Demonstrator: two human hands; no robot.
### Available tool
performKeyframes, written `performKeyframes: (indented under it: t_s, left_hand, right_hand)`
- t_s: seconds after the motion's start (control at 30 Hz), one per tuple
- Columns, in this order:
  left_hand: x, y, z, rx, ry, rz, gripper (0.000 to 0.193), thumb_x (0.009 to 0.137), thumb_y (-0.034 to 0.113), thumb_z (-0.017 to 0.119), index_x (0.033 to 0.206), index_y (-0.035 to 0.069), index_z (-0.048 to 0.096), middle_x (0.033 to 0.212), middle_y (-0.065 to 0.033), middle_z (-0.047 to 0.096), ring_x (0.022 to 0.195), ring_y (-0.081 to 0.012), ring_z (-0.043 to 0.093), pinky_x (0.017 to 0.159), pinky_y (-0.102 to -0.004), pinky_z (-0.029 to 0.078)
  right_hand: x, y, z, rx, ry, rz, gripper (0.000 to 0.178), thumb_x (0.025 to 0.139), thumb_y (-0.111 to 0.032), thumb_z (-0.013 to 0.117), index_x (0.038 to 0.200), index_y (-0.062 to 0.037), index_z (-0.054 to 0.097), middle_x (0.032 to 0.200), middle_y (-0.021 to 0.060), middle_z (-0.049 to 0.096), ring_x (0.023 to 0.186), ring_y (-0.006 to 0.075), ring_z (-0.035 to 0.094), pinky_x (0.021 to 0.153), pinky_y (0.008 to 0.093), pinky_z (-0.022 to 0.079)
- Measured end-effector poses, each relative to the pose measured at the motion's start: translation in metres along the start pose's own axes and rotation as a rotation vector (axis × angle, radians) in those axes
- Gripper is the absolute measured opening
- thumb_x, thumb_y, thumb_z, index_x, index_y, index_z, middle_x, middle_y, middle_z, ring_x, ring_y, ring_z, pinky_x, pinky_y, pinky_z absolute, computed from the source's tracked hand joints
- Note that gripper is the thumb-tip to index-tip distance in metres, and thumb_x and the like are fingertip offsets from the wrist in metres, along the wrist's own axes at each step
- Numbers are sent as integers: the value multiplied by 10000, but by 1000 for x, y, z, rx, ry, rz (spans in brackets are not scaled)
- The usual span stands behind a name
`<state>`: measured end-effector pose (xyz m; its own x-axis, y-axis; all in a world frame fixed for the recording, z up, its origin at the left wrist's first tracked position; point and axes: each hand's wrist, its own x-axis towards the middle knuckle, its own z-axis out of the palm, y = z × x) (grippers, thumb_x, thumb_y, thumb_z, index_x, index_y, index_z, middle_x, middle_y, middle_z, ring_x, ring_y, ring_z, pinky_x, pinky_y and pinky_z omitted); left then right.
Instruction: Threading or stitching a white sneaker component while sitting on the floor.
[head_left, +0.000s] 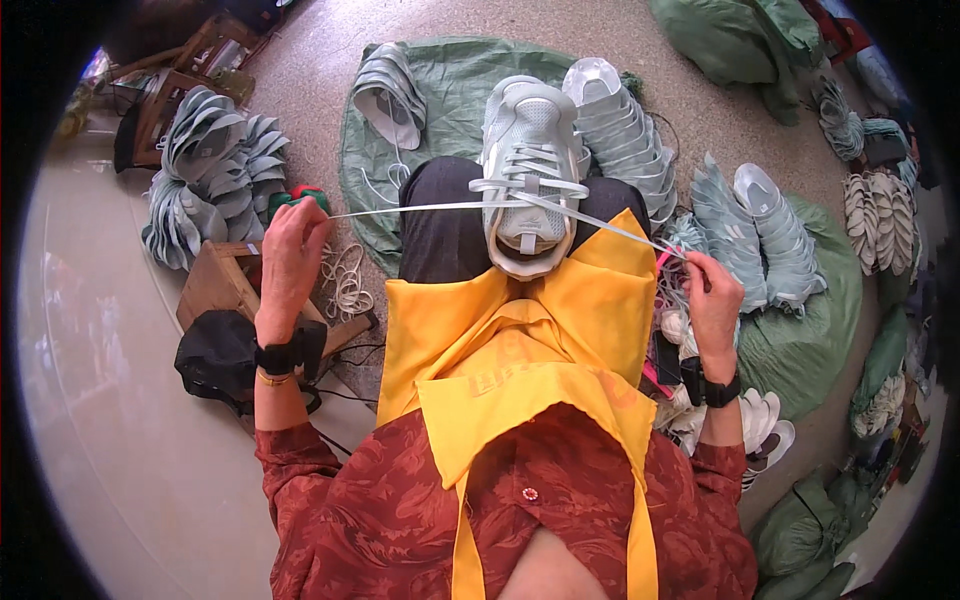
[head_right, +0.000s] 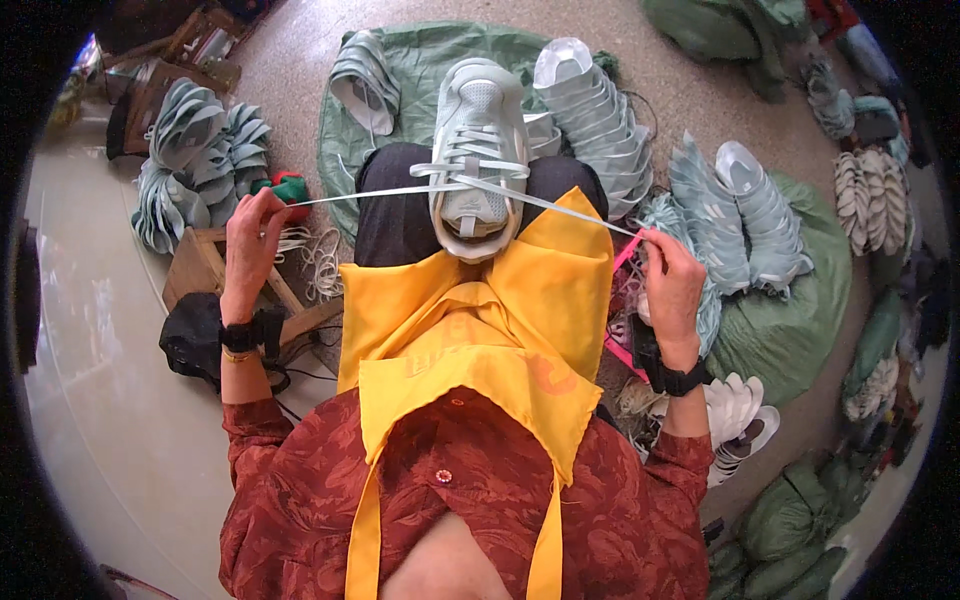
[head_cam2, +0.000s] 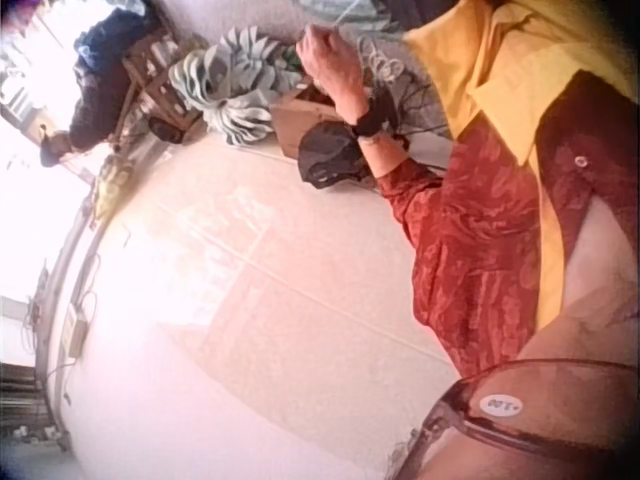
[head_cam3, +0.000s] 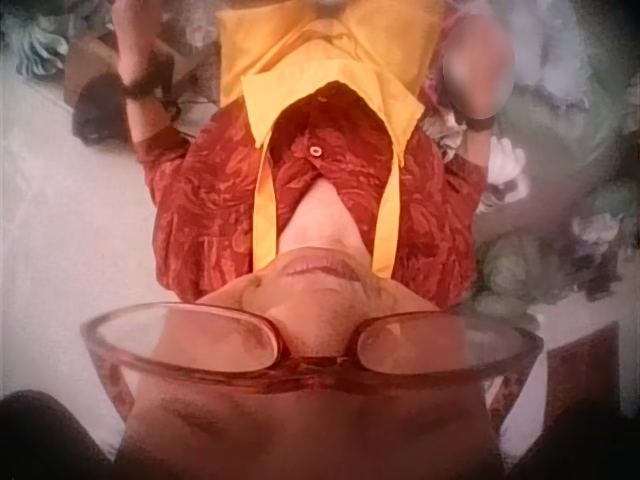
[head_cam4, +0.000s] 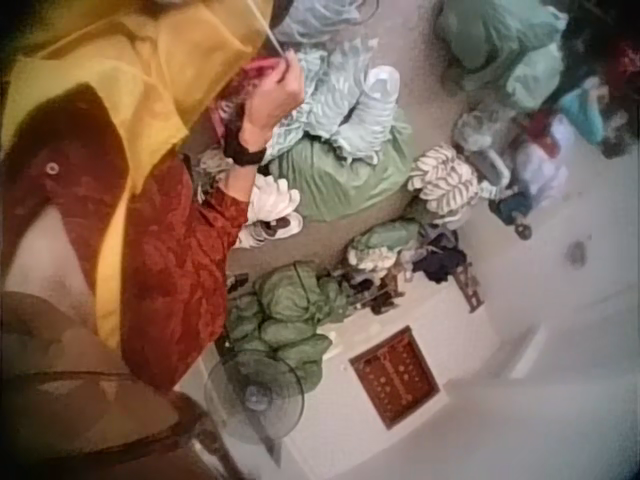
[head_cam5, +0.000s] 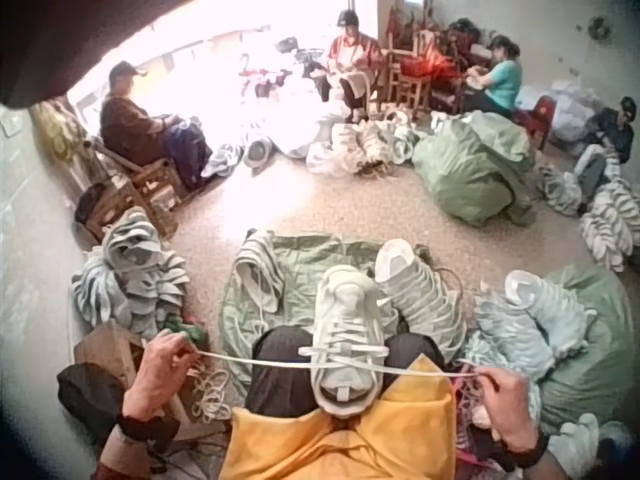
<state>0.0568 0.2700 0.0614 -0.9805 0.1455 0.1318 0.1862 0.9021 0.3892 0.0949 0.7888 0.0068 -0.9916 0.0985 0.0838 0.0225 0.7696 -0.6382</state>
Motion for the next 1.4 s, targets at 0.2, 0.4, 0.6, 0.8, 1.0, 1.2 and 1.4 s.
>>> performKeyframes:
  t_s: [0.2, 0.4, 0.6, 0.8, 1.0, 1.2, 1.4]
  left_hand:
    - [-5, -6, -11, -14, -11, -22, 124, 900, 7, 661, 945, 5, 546, 829, -139, 604, 793, -320, 593, 709, -405, 474]
    - [-7, -6, -16, -62, -38, -27, 133, 907, 5, 651, 949, -2, 525, 822, -152, 582, 763, -340, 600, 693, -412, 471]
    - [18, 16, -29, -94, -63, 11, 97, 889, -15, 627, 922, -22, 535, 802, -156, 561, 748, -357, 582, 672, -398, 468]
    - [101, 34, -47, -294, -134, 112, 90, 935, 28, 646, 879, 7, 578, 776, -22, 563, 704, -118, 513, 649, -265, 419]
    - [99, 68, -10, -749, 63, -46, 90, 960, 88, 662, 907, 18, 641, 792, 48, 599, 726, -35, 525, 636, -217, 424]
    - [44, 74, 57, -967, -418, -228, 126, 972, 122, 666, 886, 57, 601, 787, 43, 598, 723, -31, 542, 638, -199, 430]
    - [29, 87, 78, -1105, -572, -242, 103, 971, 91, 671, 922, 50, 590, 838, 19, 632, 759, -49, 592, 680, -204, 485]
  right_hand:
    - [1, 18, 1, -82, -26, -45, 135, 903, -2, 644, 1024, 2, 703, 958, 178, 721, 824, 341, 702, 731, 408, 535]
    - [2, 15, -5, -127, -87, -26, 111, 915, -41, 656, 998, 17, 701, 939, 186, 712, 791, 340, 687, 700, 403, 525]
    - [25, 6, -13, -82, -364, 42, 121, 910, -97, 683, 949, 16, 703, 751, 142, 688, 634, 229, 670, 606, 357, 515]
    - [116, -42, -44, 525, -723, 177, 188, 992, -177, 653, 972, 3, 700, 826, 37, 708, 681, 77, 663, 622, 236, 540]
    - [96, -86, -6, 1066, -253, 232, 182, 996, -123, 652, 1085, 32, 687, 977, 98, 738, 765, 116, 695, 762, 274, 599]
    - [51, -72, 60, 895, -387, 231, 163, 966, -82, 685, 1089, 24, 690, 974, 74, 734, 827, 123, 710, 805, 270, 600]
    - [48, -75, 80, 1019, -286, 231, 106, 941, -15, 695, 1038, 24, 683, 965, 57, 724, 859, 123, 712, 811, 266, 609]
